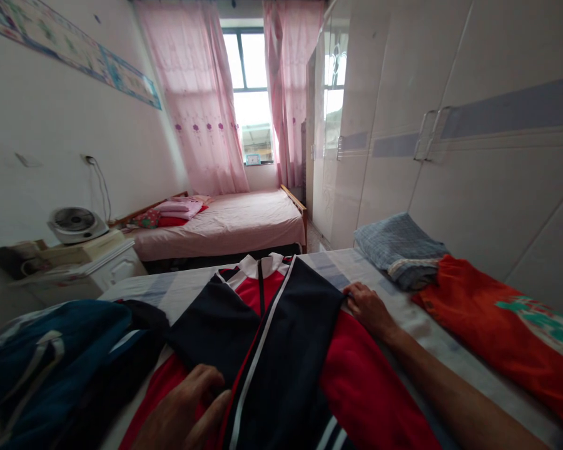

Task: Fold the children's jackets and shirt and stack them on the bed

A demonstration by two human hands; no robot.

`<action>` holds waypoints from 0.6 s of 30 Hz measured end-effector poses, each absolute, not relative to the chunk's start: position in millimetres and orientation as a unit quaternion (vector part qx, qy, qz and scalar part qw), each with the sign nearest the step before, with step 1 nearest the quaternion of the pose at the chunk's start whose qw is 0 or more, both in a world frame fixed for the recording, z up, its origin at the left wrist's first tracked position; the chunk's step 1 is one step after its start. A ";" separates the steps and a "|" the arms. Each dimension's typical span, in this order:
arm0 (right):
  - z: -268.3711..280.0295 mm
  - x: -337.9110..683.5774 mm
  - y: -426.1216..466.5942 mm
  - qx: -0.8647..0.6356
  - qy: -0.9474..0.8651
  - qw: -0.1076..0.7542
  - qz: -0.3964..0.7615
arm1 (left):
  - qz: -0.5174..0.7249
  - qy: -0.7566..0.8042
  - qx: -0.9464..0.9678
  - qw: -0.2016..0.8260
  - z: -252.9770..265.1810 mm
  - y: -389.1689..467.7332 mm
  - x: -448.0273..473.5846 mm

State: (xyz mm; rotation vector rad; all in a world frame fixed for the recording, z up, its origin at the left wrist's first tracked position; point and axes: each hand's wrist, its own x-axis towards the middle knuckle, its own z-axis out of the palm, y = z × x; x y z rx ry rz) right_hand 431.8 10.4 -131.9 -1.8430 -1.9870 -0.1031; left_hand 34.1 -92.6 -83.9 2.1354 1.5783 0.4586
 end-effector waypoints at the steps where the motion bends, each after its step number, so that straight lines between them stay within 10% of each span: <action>1: -133.8 432.1 10.1 -0.664 -0.715 0.216 -0.034 | 0.163 0.591 0.757 0.225 -87.6 -89.2 39.1; 9: -139.5 437.0 13.0 -0.662 -0.711 0.237 -0.030 | 0.219 0.576 0.708 0.344 -102.8 -73.5 53.7; 18: -121.3 421.7 1.3 -0.654 -0.704 0.274 -0.044 | 0.198 0.466 0.863 0.001 -92.9 -97.1 53.3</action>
